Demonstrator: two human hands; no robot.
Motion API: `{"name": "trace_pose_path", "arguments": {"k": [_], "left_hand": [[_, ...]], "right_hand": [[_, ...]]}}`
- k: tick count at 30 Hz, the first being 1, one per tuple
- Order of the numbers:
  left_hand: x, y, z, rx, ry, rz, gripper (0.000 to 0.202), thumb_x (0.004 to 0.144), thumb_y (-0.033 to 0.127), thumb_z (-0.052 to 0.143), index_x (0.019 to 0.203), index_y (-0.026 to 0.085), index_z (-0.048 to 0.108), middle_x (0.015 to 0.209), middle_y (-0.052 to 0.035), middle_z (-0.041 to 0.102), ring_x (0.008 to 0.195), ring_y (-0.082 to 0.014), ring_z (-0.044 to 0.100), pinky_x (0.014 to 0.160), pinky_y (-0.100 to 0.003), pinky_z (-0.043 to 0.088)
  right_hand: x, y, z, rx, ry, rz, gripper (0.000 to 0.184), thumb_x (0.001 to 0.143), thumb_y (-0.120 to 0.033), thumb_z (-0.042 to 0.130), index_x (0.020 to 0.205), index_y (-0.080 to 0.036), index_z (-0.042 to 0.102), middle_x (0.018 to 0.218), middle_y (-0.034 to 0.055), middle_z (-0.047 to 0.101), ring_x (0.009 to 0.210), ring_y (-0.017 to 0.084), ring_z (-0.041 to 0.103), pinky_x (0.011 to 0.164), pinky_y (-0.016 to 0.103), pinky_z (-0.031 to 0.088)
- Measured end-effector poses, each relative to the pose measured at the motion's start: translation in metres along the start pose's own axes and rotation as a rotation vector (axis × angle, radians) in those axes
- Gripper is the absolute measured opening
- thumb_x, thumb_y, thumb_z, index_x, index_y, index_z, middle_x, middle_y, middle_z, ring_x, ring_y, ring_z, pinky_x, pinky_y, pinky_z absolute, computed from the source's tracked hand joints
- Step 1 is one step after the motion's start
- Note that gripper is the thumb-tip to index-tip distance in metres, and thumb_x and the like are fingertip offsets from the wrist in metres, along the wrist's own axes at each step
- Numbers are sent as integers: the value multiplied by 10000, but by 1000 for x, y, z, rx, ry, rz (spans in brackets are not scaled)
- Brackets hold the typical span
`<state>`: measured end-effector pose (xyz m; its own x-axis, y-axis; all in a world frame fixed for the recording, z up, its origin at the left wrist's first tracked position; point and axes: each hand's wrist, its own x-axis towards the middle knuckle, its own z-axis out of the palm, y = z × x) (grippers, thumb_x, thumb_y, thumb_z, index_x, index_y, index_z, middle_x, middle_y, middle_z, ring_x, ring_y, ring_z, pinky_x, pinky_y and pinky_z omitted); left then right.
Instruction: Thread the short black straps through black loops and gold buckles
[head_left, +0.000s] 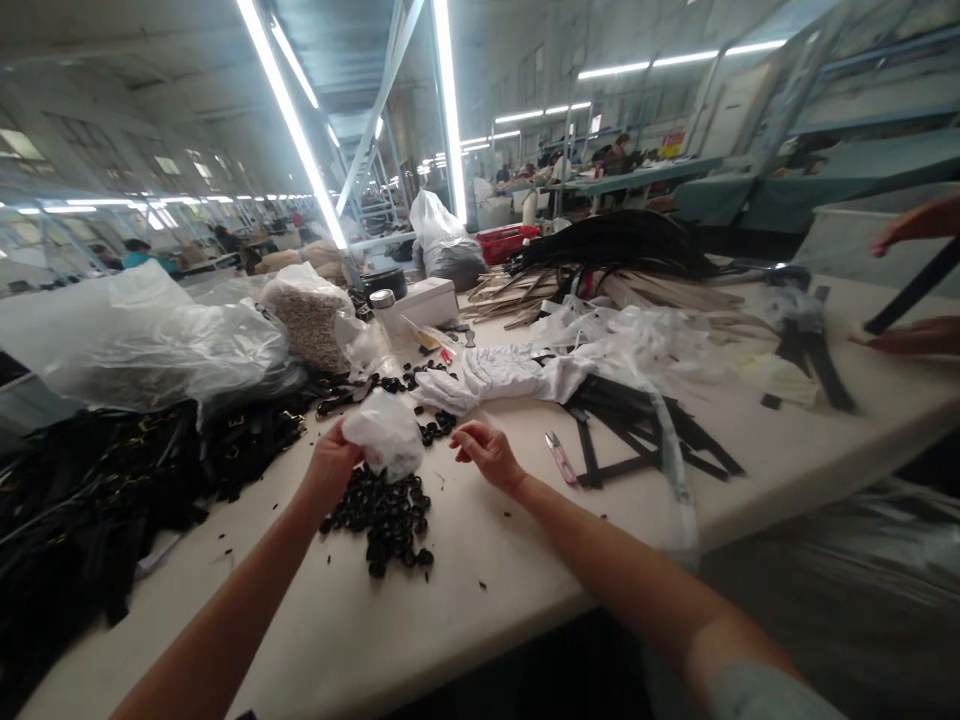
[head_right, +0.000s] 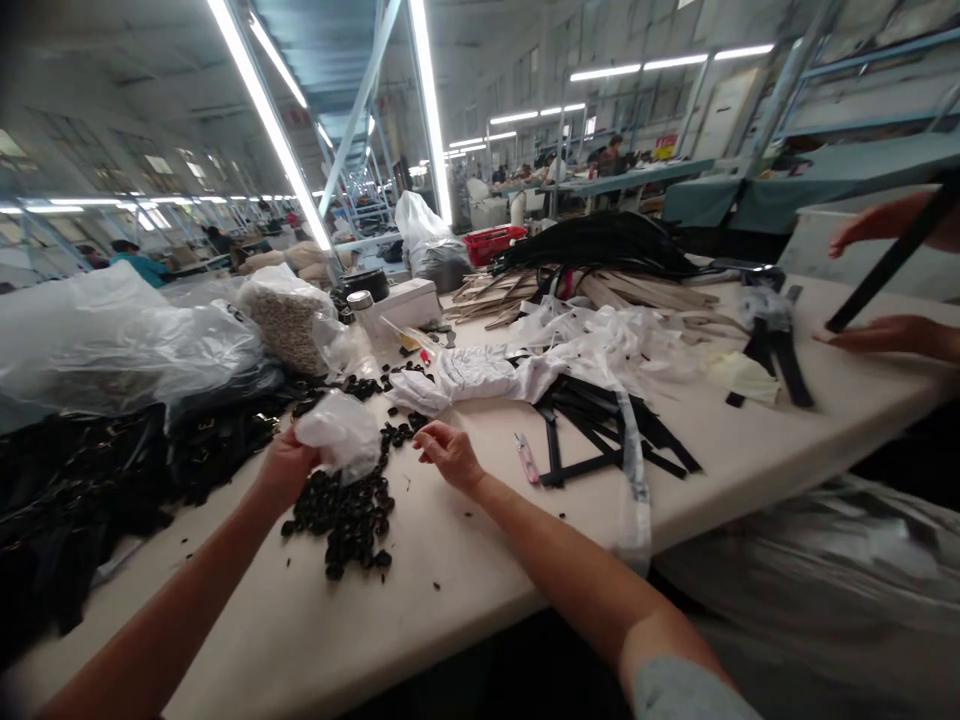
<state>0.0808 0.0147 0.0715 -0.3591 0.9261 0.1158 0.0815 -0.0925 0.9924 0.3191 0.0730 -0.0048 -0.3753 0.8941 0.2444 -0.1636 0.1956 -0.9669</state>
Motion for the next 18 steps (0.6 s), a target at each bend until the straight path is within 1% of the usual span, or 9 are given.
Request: {"name": "trace_pose_path", "arguments": {"k": [3, 5, 6, 7, 9, 11, 13, 15, 18], "left_hand": [[65, 13, -11, 105, 148, 91, 579, 557, 355, 760, 1070, 177, 560, 986, -54, 644, 780, -181, 627, 695, -324, 529], [89, 16, -8, 332, 280, 179, 516, 612, 340, 720, 1075, 166, 571, 1041, -77, 633, 843, -189, 625, 745, -318, 517], [93, 14, -3, 440, 277, 215, 437, 655, 351, 691, 1034, 157, 593, 1000, -77, 643, 841, -190, 623, 760, -314, 509], [92, 10, 5, 536, 220, 247, 349, 706, 371, 653, 976, 152, 618, 931, -71, 654, 821, -190, 622, 769, -312, 501], [78, -6, 27, 688, -22, 309, 254, 788, 399, 581, 860, 166, 649, 807, -54, 657, 777, -197, 617, 790, -326, 490], [59, -25, 51, 852, -208, 425, 205, 799, 371, 590, 838, 187, 670, 859, -63, 670, 830, -219, 615, 846, -354, 470], [45, -41, 72, 970, -284, 512, 193, 786, 322, 619, 908, 187, 681, 953, -89, 672, 909, -250, 608, 884, -381, 453], [39, -50, 85, 1022, -310, 536, 220, 789, 298, 623, 964, 177, 678, 993, -110, 666, 946, -269, 601, 890, -396, 451], [38, -49, 90, 1040, -334, 537, 191, 812, 296, 604, 944, 180, 679, 985, -107, 665, 950, -271, 601, 889, -399, 452]], "right_hand": [[12, 24, -15, -169, 51, -22, 311, 827, -450, 560, 816, -144, 613, 720, 31, 654, 530, 93, 590, 526, 213, 474], [18, 30, -22, -253, 81, -36, 281, 854, -409, 529, 834, -146, 626, 735, 33, 663, 575, 106, 613, 570, 224, 490], [20, 30, -24, -296, 106, -40, 271, 865, -394, 517, 839, -150, 631, 736, 31, 663, 605, 114, 622, 604, 234, 500], [21, 28, -26, -350, 137, -48, 260, 871, -380, 510, 843, -154, 636, 741, 31, 663, 636, 122, 626, 641, 246, 507], [21, 22, -30, -463, 194, -99, 223, 873, -337, 511, 892, -162, 647, 818, 45, 670, 724, 141, 631, 716, 269, 514], [19, 16, -33, -565, 241, -195, 210, 864, -275, 514, 993, -170, 641, 995, 75, 659, 886, 169, 625, 820, 299, 508], [17, 12, -36, -660, 267, -275, 278, 856, -220, 506, 1110, -175, 608, 1161, 101, 605, 1076, 197, 570, 953, 341, 462], [18, 10, -36, -765, 265, -297, 367, 853, -198, 502, 1215, -171, 557, 1269, 121, 545, 1205, 218, 491, 1051, 383, 391], [28, 9, -30, -943, 152, -281, 518, 828, -196, 541, 1337, -141, 464, 1383, 149, 463, 1295, 240, 402, 1104, 406, 328]]}}
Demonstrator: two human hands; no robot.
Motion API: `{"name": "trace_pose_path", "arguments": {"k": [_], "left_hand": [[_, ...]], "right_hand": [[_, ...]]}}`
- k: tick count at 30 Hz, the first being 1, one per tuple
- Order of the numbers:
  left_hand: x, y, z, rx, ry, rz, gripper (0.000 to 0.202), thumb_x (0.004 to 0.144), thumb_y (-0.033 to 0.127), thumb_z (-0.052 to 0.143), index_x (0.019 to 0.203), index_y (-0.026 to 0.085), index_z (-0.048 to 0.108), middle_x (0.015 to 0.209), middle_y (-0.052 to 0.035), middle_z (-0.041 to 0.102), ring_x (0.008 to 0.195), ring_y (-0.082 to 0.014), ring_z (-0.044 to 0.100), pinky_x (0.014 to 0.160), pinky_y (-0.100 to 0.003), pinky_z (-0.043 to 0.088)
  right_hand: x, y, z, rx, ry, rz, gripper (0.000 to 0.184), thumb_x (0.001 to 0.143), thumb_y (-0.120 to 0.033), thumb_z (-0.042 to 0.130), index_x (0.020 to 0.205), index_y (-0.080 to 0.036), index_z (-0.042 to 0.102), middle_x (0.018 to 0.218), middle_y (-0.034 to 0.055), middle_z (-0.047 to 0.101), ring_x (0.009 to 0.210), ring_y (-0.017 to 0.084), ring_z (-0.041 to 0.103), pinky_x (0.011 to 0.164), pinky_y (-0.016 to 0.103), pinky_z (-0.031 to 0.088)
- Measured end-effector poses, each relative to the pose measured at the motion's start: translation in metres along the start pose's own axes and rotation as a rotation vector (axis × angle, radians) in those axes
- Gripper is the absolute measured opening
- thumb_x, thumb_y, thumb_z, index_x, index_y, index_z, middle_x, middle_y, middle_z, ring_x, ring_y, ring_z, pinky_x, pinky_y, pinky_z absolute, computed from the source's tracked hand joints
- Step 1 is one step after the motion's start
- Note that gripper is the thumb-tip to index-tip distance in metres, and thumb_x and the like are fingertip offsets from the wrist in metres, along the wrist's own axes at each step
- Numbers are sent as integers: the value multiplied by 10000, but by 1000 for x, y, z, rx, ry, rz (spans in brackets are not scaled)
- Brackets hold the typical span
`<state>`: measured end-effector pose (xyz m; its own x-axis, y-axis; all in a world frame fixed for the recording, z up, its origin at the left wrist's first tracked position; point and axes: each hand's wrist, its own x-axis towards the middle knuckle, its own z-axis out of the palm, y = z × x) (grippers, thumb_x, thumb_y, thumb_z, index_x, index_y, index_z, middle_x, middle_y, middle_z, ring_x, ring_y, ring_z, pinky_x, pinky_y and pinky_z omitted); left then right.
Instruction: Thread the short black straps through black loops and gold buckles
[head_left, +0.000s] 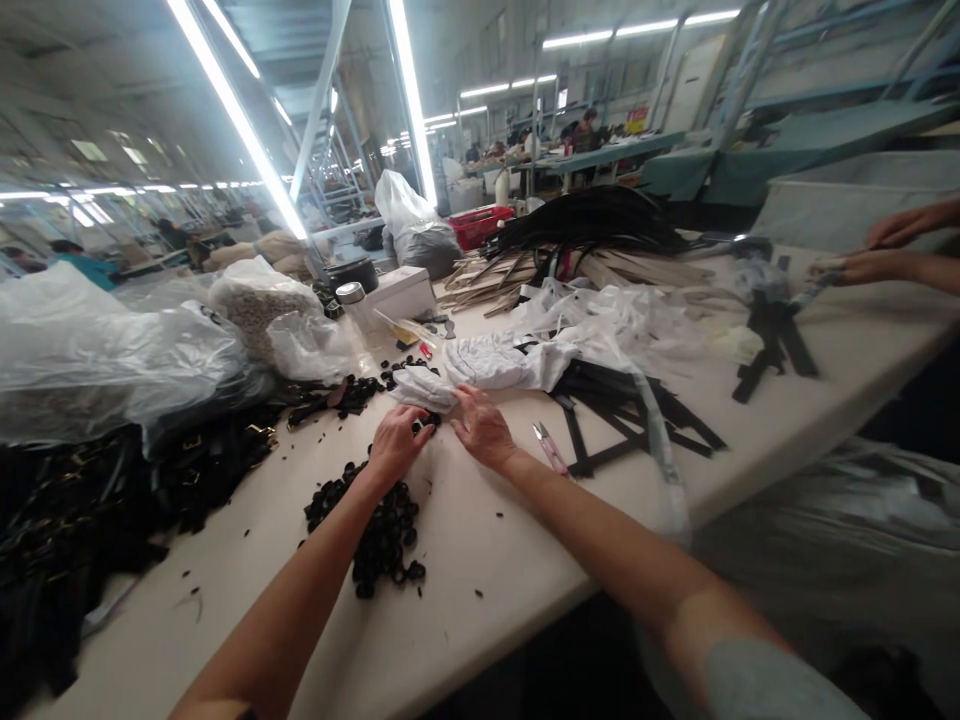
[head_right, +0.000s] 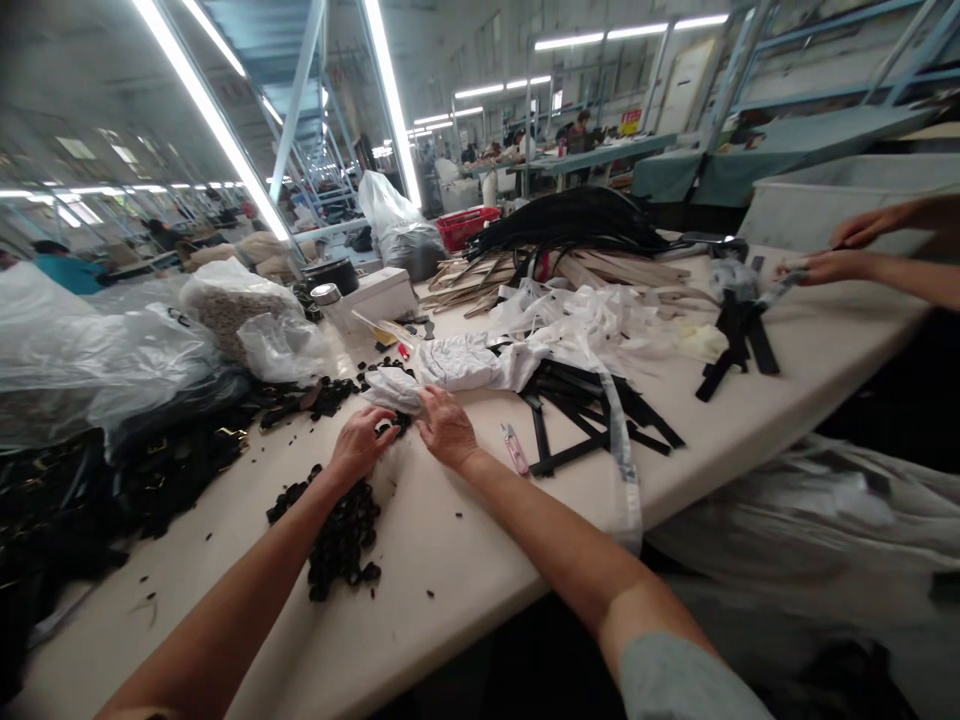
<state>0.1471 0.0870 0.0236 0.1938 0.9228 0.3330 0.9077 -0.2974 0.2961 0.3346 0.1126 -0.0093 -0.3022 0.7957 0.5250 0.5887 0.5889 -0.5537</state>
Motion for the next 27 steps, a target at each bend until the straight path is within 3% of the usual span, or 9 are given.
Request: {"name": "trace_pose_path", "arguments": {"k": [3, 6, 11, 14, 17, 19, 24, 27], "left_hand": [[-8, 0, -16, -24, 20, -7, 193, 827, 314, 587, 947, 192, 676, 978, -91, 667, 938, -258, 612, 887, -385, 457], [-34, -7, -43, -96, 68, -43, 229, 836, 359, 571, 983, 213, 669, 1013, -71, 670, 942, -240, 624, 893, -364, 463], [-112, -31, -84, -178, 129, -168, 276, 840, 441, 560, 993, 238, 667, 1073, -60, 672, 1011, -244, 616, 957, -377, 444], [-165, -39, -96, -208, 152, -247, 262, 831, 436, 579, 996, 255, 674, 1088, -61, 670, 1038, -258, 610, 972, -401, 446], [-202, -27, -91, -230, 125, -235, 261, 812, 388, 618, 1042, 279, 680, 1152, -70, 651, 1077, -275, 596, 980, -422, 450], [-212, -7, -80, -255, 60, -144, 326, 791, 350, 653, 1113, 301, 671, 1216, -78, 629, 1132, -293, 570, 990, -430, 446], [-197, 45, -44, -254, -202, 240, 534, 764, 303, 696, 1282, 348, 575, 1351, -70, 554, 1258, -321, 482, 1077, -485, 356], [-183, 54, -31, -103, -281, 355, 526, 785, 232, 658, 1291, 325, 549, 1380, -54, 529, 1281, -302, 462, 1089, -513, 335]], "right_hand": [[21, -7, 12, -161, -168, -38, 624, 787, -200, 601, 1377, -105, 422, 1432, 175, 423, 1324, 265, 370, 1104, 388, 315], [48, -17, 25, -302, -247, 33, 633, 788, -172, 582, 1390, -103, 401, 1371, 185, 486, 1243, 281, 462, 1040, 383, 360], [83, -25, 38, -347, -319, 171, 568, 762, -125, 559, 1323, -106, 469, 1144, 197, 631, 1024, 296, 612, 858, 387, 470], [92, -24, 35, -340, -386, 227, 491, 737, -146, 587, 1225, -126, 547, 1098, 184, 666, 996, 294, 636, 828, 370, 487], [86, -34, 33, -328, -436, 210, 443, 730, -199, 610, 1167, -136, 580, 1071, 173, 685, 955, 273, 654, 807, 351, 490], [75, -50, 36, -320, -455, 162, 422, 754, -223, 592, 1164, -127, 575, 1095, 152, 680, 963, 247, 652, 802, 315, 476], [44, -88, 43, -262, -473, 40, 379, 777, -274, 574, 1147, -191, 567, 1132, 75, 681, 972, 205, 646, 779, 253, 471], [30, -91, 35, -209, -448, 40, 457, 785, -315, 551, 1235, -239, 526, 1148, 50, 676, 995, 207, 644, 796, 268, 477]]}}
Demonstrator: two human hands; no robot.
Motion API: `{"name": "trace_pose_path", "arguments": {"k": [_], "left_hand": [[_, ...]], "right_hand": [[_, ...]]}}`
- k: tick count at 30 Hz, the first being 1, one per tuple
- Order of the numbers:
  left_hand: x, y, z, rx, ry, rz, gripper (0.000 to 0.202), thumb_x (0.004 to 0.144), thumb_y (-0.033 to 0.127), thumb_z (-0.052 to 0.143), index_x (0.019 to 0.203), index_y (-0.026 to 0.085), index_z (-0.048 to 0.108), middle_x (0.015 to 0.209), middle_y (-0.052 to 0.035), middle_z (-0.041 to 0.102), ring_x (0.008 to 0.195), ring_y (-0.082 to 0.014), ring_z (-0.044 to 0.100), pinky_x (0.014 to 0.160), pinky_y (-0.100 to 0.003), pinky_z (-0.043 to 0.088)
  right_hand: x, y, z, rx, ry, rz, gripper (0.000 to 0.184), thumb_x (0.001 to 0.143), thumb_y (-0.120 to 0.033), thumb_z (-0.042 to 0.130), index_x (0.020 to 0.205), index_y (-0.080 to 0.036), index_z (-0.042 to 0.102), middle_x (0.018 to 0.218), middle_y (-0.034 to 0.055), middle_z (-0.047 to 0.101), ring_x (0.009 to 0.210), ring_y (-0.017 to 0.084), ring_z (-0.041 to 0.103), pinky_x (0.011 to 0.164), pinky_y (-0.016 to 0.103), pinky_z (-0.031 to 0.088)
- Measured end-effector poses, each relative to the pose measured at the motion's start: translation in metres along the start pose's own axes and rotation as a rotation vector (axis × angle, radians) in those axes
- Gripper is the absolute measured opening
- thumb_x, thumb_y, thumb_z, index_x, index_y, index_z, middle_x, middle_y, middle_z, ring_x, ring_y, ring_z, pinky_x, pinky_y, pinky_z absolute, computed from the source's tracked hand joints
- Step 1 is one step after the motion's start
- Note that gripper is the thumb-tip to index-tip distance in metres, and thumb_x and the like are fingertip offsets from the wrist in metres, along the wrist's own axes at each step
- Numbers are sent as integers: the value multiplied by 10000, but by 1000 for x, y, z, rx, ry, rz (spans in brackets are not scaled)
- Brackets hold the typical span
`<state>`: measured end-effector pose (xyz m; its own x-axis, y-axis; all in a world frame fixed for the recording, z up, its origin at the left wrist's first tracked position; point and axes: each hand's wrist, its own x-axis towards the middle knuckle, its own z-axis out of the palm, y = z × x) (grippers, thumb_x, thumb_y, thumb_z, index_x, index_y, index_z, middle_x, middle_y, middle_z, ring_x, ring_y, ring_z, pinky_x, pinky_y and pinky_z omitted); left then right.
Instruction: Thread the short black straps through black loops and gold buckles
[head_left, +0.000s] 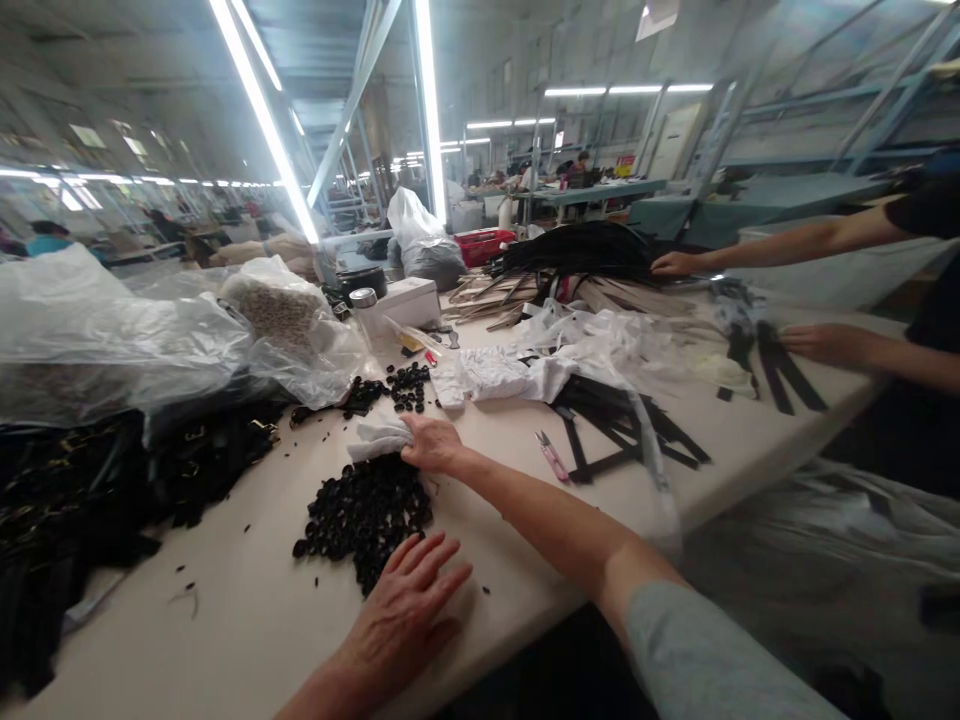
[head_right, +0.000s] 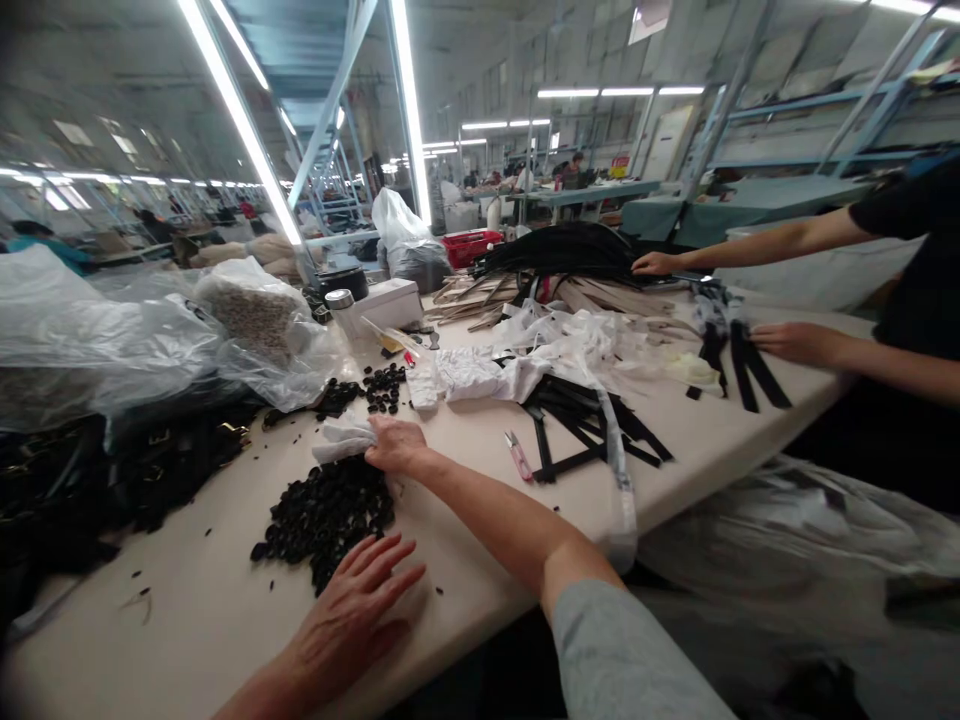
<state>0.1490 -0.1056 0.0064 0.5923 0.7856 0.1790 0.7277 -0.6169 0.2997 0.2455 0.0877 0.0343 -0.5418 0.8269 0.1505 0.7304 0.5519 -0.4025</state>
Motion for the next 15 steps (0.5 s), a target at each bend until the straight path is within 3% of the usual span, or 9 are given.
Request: {"name": "trace_pose_path", "arguments": {"k": [5, 9, 12, 15], "left_hand": [[-2, -24, 2, 210, 21, 39, 341, 876, 200, 549, 1199, 296, 594, 1282, -37, 603, 1230, -241, 512, 1067, -454, 376], [-1, -45, -12, 238, 80, 73, 300, 885, 273, 559, 1179, 286, 612, 1244, -51, 624, 1201, -242, 535, 1061, -447, 378], [19, -62, -29, 219, 119, 48, 288, 890, 288, 555, 1171, 277, 617, 1230, -55, 631, 1208, -245, 528, 1051, -449, 386], [56, -88, -38, 170, 145, -5, 261, 895, 292, 543, 1138, 258, 632, 1196, -63, 645, 1178, -244, 547, 1013, -436, 423]], "right_hand": [[-24, 33, -9, 95, 57, 196, 534, 795, -352, 537, 1316, -242, 498, 1055, 71, 701, 943, 234, 660, 803, 310, 482], [-30, 65, -8, 237, 213, 345, 522, 783, -331, 546, 1289, -201, 540, 1063, 87, 704, 959, 237, 661, 844, 306, 487], [-28, 83, -3, 351, 358, 437, 501, 782, -314, 539, 1266, -184, 553, 1069, 86, 706, 951, 228, 666, 855, 301, 495], [-24, 97, 0, 393, 475, 466, 530, 776, -305, 536, 1292, -185, 523, 1033, 87, 715, 929, 237, 670, 853, 327, 504]]}}
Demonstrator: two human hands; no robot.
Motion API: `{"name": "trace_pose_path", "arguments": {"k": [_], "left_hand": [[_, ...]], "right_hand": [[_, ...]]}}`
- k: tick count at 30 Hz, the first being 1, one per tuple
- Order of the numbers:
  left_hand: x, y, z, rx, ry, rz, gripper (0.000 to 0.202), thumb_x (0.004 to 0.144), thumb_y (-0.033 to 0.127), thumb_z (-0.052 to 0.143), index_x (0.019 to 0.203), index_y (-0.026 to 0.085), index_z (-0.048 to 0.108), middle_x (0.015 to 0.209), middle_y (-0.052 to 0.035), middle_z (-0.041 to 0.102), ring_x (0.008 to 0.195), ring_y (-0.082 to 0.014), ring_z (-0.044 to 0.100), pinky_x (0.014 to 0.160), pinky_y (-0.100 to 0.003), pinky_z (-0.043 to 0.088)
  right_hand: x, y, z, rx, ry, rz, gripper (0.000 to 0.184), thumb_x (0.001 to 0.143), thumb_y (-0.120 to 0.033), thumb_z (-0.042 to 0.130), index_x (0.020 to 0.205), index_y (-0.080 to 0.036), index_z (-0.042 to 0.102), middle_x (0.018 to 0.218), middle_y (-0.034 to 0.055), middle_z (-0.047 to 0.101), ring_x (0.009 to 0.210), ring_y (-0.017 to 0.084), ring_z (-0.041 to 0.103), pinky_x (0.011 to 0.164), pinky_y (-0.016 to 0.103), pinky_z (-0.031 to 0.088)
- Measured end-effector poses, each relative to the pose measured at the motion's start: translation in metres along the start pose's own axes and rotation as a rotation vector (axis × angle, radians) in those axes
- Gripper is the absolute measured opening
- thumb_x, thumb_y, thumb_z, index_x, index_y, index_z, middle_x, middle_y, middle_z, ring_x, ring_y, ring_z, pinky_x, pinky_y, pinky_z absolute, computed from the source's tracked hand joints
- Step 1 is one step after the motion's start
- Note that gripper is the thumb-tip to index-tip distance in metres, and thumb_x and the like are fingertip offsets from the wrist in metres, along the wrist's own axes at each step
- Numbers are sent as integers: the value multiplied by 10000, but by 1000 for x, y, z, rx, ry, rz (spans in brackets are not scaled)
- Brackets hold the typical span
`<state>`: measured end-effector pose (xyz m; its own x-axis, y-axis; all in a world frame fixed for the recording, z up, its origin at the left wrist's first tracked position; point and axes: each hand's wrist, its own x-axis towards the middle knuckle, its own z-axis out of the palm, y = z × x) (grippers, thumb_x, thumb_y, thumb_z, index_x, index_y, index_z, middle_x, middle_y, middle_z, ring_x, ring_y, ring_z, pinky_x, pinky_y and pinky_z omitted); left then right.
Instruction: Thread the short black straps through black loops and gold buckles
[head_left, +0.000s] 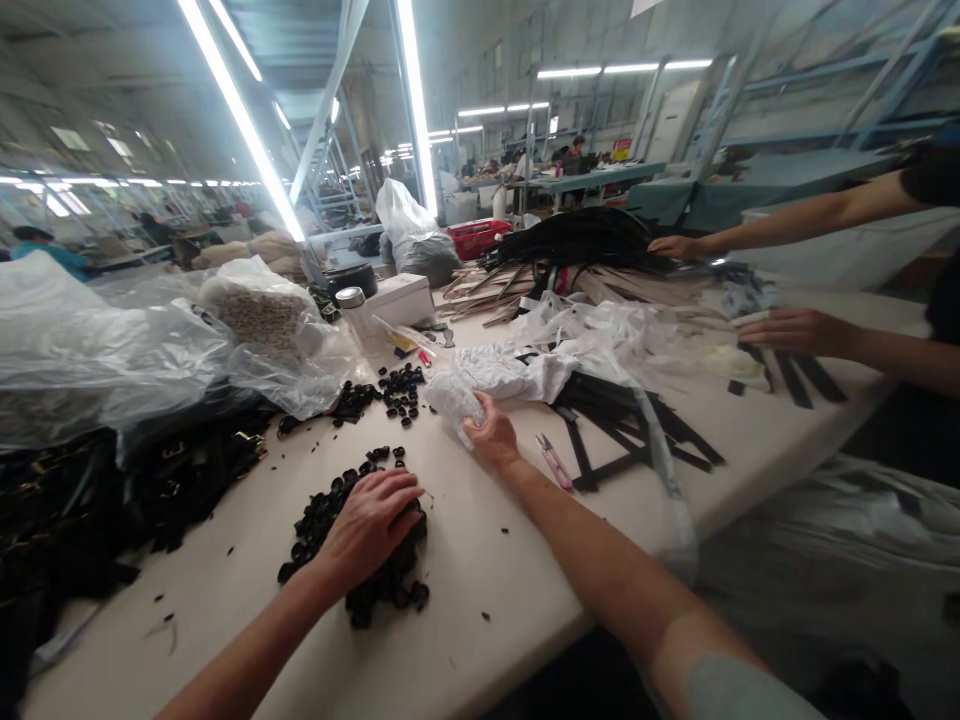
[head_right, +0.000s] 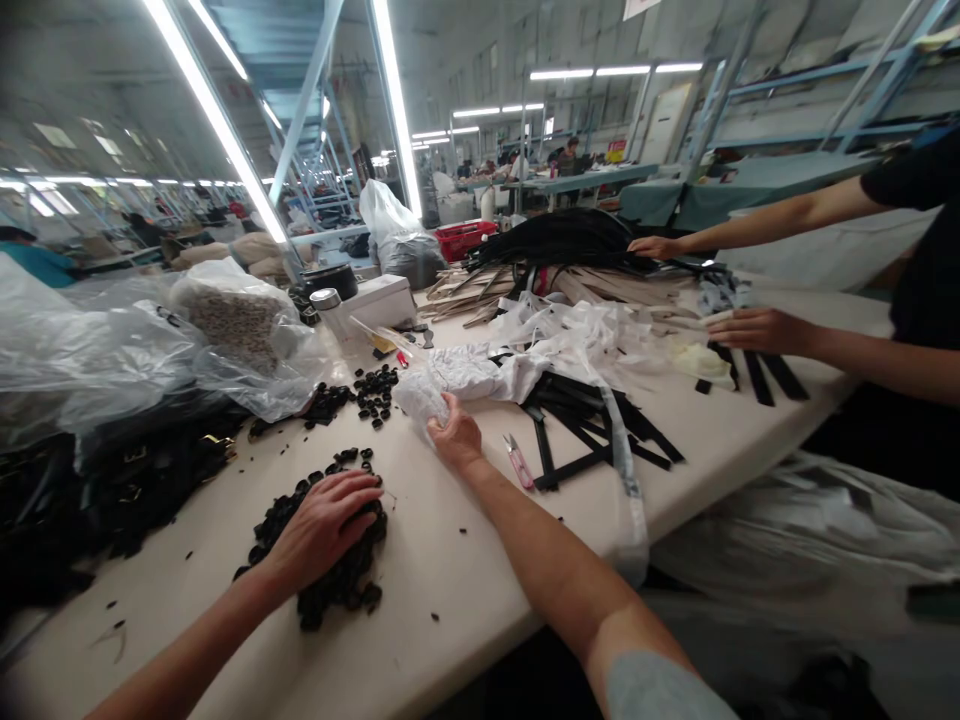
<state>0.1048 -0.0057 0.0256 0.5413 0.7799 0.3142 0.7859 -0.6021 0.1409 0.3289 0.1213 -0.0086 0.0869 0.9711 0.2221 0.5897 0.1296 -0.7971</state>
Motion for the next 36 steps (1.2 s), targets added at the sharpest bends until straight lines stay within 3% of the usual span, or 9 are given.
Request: {"name": "trace_pose_path", "arguments": {"k": [7, 12, 17, 25, 29, 32, 36], "left_hand": [[101, -67, 46, 23, -43, -210, 349, 856, 310, 577, 1181, 190, 612, 1266, -114, 594, 1184, -263, 526, 1026, -411, 404], [152, -78, 70, 150, -94, -422, 560, 813, 441, 609, 1299, 179, 519, 1420, -125, 469, 1336, -296, 369, 1098, -432, 287], [181, -85, 81, 206, -65, -467, 605, 790, 519, 575, 1306, 209, 513, 1469, -115, 409, 1392, -311, 255, 1120, -474, 188], [218, -112, 87, 226, -61, -538, 555, 842, 514, 429, 1319, 242, 514, 1469, -117, 398, 1380, -353, 236, 1090, -532, 165], [228, -123, 88, 158, -98, -599, 435, 868, 493, 387, 1167, 256, 596, 1286, -120, 558, 1217, -334, 451, 1018, -525, 275], [221, -130, 84, 176, -90, -612, 352, 870, 396, 396, 1085, 217, 609, 1165, -130, 605, 1089, -301, 536, 952, -478, 347], [180, -137, 66, 211, -110, -575, 267, 836, 330, 451, 997, 191, 612, 1114, -122, 612, 1045, -273, 556, 913, -415, 383]], "right_hand": [[15, 16, 7, 204, 133, 30, 546, 762, -280, 521, 1289, -140, 494, 1206, 140, 647, 1084, 255, 626, 957, 378, 476], [17, 22, 13, 336, 188, 9, 530, 761, -288, 521, 1269, -136, 505, 1201, 134, 643, 1096, 250, 619, 974, 375, 471], [22, 31, 19, 462, 197, 1, 515, 768, -297, 531, 1255, -131, 507, 1194, 121, 642, 1092, 231, 614, 973, 360, 472], [26, 34, 19, 510, 178, 19, 517, 757, -305, 554, 1243, -133, 521, 1190, 115, 643, 1084, 233, 613, 974, 361, 471], [25, 33, 17, 512, 168, 22, 522, 757, -317, 547, 1242, -124, 518, 1197, 125, 641, 1089, 240, 612, 974, 363, 473], [25, 30, 16, 495, 157, 20, 519, 757, -316, 536, 1237, -120, 516, 1200, 133, 640, 1089, 240, 613, 974, 361, 475], [24, 26, 14, 446, 141, 18, 497, 759, -306, 529, 1228, -141, 525, 1186, 115, 652, 1084, 240, 620, 972, 371, 478]]}}
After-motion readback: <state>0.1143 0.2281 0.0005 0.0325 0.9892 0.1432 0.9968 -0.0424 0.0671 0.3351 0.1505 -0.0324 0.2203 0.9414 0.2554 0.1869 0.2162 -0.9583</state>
